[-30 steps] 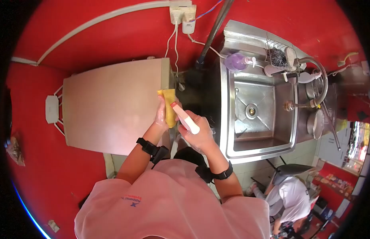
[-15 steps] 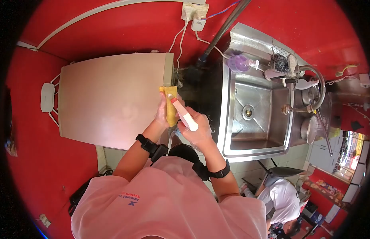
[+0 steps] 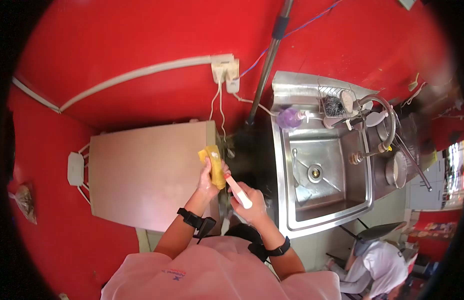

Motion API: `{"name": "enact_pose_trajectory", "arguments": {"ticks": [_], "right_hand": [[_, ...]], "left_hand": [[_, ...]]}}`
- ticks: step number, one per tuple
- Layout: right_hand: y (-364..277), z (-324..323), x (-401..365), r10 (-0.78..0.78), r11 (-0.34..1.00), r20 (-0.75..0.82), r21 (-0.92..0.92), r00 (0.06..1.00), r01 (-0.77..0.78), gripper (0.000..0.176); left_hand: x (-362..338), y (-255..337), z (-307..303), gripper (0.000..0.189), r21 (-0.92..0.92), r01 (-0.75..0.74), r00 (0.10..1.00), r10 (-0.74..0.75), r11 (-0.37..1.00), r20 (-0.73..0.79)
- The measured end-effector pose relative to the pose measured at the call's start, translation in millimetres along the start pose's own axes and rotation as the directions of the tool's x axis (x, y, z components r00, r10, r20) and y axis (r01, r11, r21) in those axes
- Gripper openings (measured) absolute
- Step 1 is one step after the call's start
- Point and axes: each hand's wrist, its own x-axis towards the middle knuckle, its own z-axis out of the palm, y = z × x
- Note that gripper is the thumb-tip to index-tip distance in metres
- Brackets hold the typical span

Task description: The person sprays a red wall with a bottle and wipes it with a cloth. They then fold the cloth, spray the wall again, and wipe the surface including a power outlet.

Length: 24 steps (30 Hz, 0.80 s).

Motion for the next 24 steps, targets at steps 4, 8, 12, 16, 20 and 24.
{"name": "enact_pose_trajectory", "arguments": {"ticks": [4, 8, 12, 16, 20, 24], "right_hand": [[6, -7, 1, 0.000, 0.999, -0.052, 0.049, 0.999, 0.003, 0.021], [12, -16, 4, -0.021, 0.997, -0.086, 0.069, 0.996, 0.027, 0.020], [20, -27, 4, -0.005, 0.999, -0.132, 0.045, 0.991, 0.011, 0.021], [40, -32, 6, 0.040, 0.997, -0.210, 0.066, 0.977, -0.026, 0.020], [56, -38, 16, 0.078, 0.994, -0.255, 0.094, 0.964, -0.055, 0.019], [63, -37, 30, 0.062, 0.996, -0.286, 0.082, 0.956, -0.040, 0.018]], "left_hand": [[36, 49, 38, 0.043, 0.420, -0.162, 0.971, 0.221, 0.893, -0.095], [87, 127, 118, 0.041, 0.807, -0.590, 0.631, 0.636, 0.022, 0.444], [112, 195, 160, 0.042, 0.366, -0.216, 0.284, 0.300, -0.905, 0.910], [136, 227, 174, 0.049, 0.025, -0.046, 0.346, 0.007, -0.999, 0.938], [171, 224, 189, 0.048, -0.110, -0.068, 0.493, -0.129, -0.992, 0.860], [184, 206, 205, 0.045, -0.239, -0.141, 0.491, -0.277, -0.961, 0.826]]}}
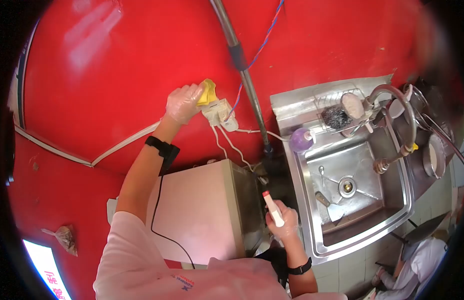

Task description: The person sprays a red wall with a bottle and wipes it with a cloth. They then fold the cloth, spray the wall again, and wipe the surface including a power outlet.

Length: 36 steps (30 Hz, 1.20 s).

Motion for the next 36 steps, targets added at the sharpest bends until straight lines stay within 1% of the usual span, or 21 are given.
{"name": "enact_pose_trajectory", "arguments": {"ticks": [1, 2, 6, 8, 9, 10, 11, 12, 13, 15, 16, 18, 19, 22, 26, 28, 29, 31, 32, 35, 36], "right_hand": [[-3, 0, 5, 0.001, 1.000, 0.001, 0.019, 1.000, -0.001, 0.018], [-8, -2, 10, -0.015, 1.000, -0.002, 0.023, 1.000, 0.015, 0.018], [-7, -5, 24, -0.010, 0.995, 0.000, 0.104, 1.000, 0.010, 0.019], [-5, -3, 28, -0.019, 0.999, -0.002, 0.049, 1.000, 0.019, 0.022], [-4, 1, 30, -0.013, 0.998, -0.004, 0.054, 1.000, 0.013, 0.022], [0, 5, 32, -0.043, 0.999, -0.012, 0.029, 0.999, 0.044, 0.023], [2, 7, 33, -0.074, 0.997, -0.014, -0.003, 0.997, 0.074, 0.025], [1, 9, 33, -0.072, 0.997, 0.015, -0.037, 0.997, 0.072, 0.027], [0, 10, 33, -0.072, 0.996, 0.020, -0.044, 0.997, 0.073, 0.027], [-4, 10, 31, -0.058, 0.998, 0.048, -0.018, 0.997, 0.059, 0.025], [-7, 9, 31, -0.060, 0.998, 0.049, -0.021, 0.997, 0.061, 0.025], [-10, 6, 27, 0.003, 0.999, 0.070, 0.042, 0.998, -0.006, 0.023], [-10, 7, 24, 0.006, 0.999, 0.072, 0.045, 0.997, -0.010, 0.023], [-4, 8, 19, 0.073, 0.993, 0.104, 0.090, 0.992, -0.082, 0.022], [-2, 12, 15, 0.047, 0.998, 0.061, 0.033, 0.997, -0.049, 0.022], [-1, 13, 16, 0.037, 0.999, 0.069, 0.023, 0.997, -0.039, 0.024], [-1, 14, 16, 0.038, 0.999, 0.075, 0.018, 0.996, -0.040, 0.024], [-3, 16, 17, -0.012, 1.000, 0.041, 0.016, 0.999, 0.011, 0.024], [-4, 17, 17, -0.029, 0.999, 0.032, 0.018, 0.999, 0.028, 0.024], [-5, 17, 17, -0.027, 0.999, 0.056, 0.022, 0.998, 0.026, 0.024], [-1, 19, 17, -0.031, 0.999, 0.052, 0.033, 0.998, 0.030, 0.025]], "left_hand": [[1, 0, -6, 0.043, 0.023, 0.008, 0.998, -0.010, 1.000, 0.055], [-6, -9, -8, 0.039, 0.028, 0.009, 0.999, -0.011, 1.000, 0.051], [-42, -55, -31, 0.040, 0.073, -0.008, 0.992, -0.001, 0.997, 0.126], [-36, -65, -50, 0.042, 0.207, 0.203, 0.953, -0.242, 0.957, 0.184], [-26, -62, -54, 0.042, 0.206, 0.195, 0.954, -0.235, 0.959, 0.188], [-14, -54, -53, 0.044, 0.097, 0.237, 0.971, -0.237, 0.967, -0.014], [-4, -45, -48, 0.045, -0.020, 0.261, 0.942, -0.259, 0.965, -0.211], [-2, -42, -22, 0.044, -0.051, 0.143, 0.907, -0.152, 0.988, -0.393], [2, -26, -21, 0.043, 0.006, 0.175, 0.966, -0.170, 0.985, -0.195], [2, -12, -9, 0.041, 0.089, 0.080, 0.986, -0.092, 0.993, 0.140], [-1, -14, -9, 0.041, 0.089, 0.082, 0.986, -0.094, 0.993, 0.138], [-13, -18, -15, 0.041, 0.025, -0.015, 0.979, 0.010, 1.000, 0.205], [-21, -25, -18, 0.041, 0.024, -0.018, 0.978, 0.012, 1.000, 0.209], [-40, -52, -32, 0.043, 0.118, -0.157, 0.926, 0.105, 0.981, 0.362], [-21, -35, -20, 0.041, 0.090, -0.168, 0.931, 0.128, 0.982, 0.342], [4, -10, -7, 0.041, 0.047, -0.133, 0.960, 0.117, 0.990, 0.253], [12, 1, -4, 0.041, 0.045, -0.127, 0.960, 0.112, 0.991, 0.257], [25, 14, -1, 0.042, 0.017, -0.023, 0.983, 0.020, 1.000, 0.180], [21, 12, -3, 0.043, 0.024, -0.010, 0.989, 0.007, 1.000, 0.148], [-10, -17, -15, 0.042, 0.026, -0.030, 0.982, 0.024, 0.999, 0.186], [-26, -27, -18, 0.038, 0.047, -0.009, 0.962, -0.004, 0.999, 0.274]]}}
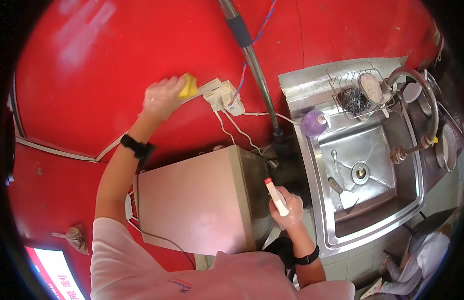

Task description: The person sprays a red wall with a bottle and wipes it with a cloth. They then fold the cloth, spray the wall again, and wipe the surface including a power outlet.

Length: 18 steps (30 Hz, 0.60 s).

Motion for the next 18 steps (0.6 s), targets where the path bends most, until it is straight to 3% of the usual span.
{"name": "enact_pose_trajectory", "arguments": {"ticks": [1, 3, 7, 9, 13, 15, 18], "right_hand": [[2, 1, 0, 0.002, 1.000, -0.001, 0.009, 1.000, -0.002, 0.025], [5, 2, 1, 0.026, 1.000, 0.009, -0.008, 1.000, -0.026, 0.025], [3, 1, -1, 0.039, 0.999, 0.000, -0.023, 0.999, -0.039, 0.024], [4, 0, -1, 0.061, 0.998, 0.011, 0.021, 0.998, -0.062, 0.024], [3, -2, -3, 0.067, 0.998, 0.000, -0.012, 0.998, -0.067, 0.025], [5, -1, -4, 0.057, 0.998, -0.013, -0.035, 0.998, -0.058, 0.027], [8, -2, -4, 0.072, 0.996, -0.011, -0.049, 0.997, -0.073, 0.027]], "left_hand": [[-13, -7, 1, 0.038, 0.005, -0.007, 1.000, 0.007, 1.000, 0.004], [-25, -14, 0, 0.038, 0.049, 0.011, 0.988, -0.019, 0.999, 0.155], [-5, 4, 0, 0.034, -0.027, 0.012, 0.984, -0.007, 1.000, 0.178], [24, 24, 6, 0.031, -0.037, -0.006, 0.966, 0.015, 0.999, 0.259], [55, 50, 9, 0.031, -0.106, -0.015, 0.964, 0.043, 0.994, 0.263], [41, 38, 19, 0.031, -0.137, -0.039, 0.993, 0.053, 0.990, 0.105], [7, 15, 13, 0.033, -0.128, -0.022, 0.998, 0.029, 0.991, 0.049]]}}
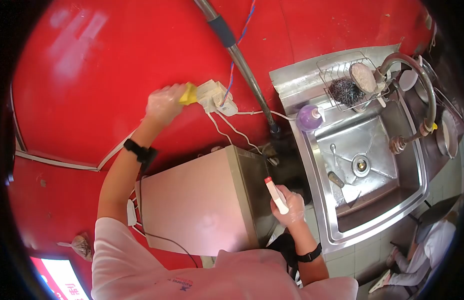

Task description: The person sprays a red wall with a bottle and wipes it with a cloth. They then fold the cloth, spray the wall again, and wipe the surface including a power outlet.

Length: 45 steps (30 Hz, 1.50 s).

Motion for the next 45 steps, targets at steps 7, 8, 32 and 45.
{"name": "enact_pose_trajectory", "arguments": {"ticks": [7, 8, 32, 45], "right_hand": [[-1, 1, -3, 0.024, 0.999, -0.013, 0.031, 1.000, -0.024, 0.026], [-1, 1, -3, 0.026, 0.999, -0.012, 0.026, 1.000, -0.025, 0.026], [20, -14, -21, 0.009, 1.000, -0.167, 0.019, 0.986, -0.006, 0.016], [14, -20, -34, 0.025, 0.998, -0.181, 0.065, 0.983, -0.013, 0.018]], "left_hand": [[29, 21, 3, 0.031, 0.020, 0.031, 0.999, -0.032, 0.999, 0.025], [37, 26, 1, 0.030, 0.011, 0.012, 0.999, -0.013, 1.000, 0.048], [90, 27, -87, 0.027, 0.147, 0.051, 0.996, -0.039, 0.988, -0.085], [77, 35, -39, 0.027, -0.004, 0.130, 0.936, -0.124, 0.992, -0.329]]}}
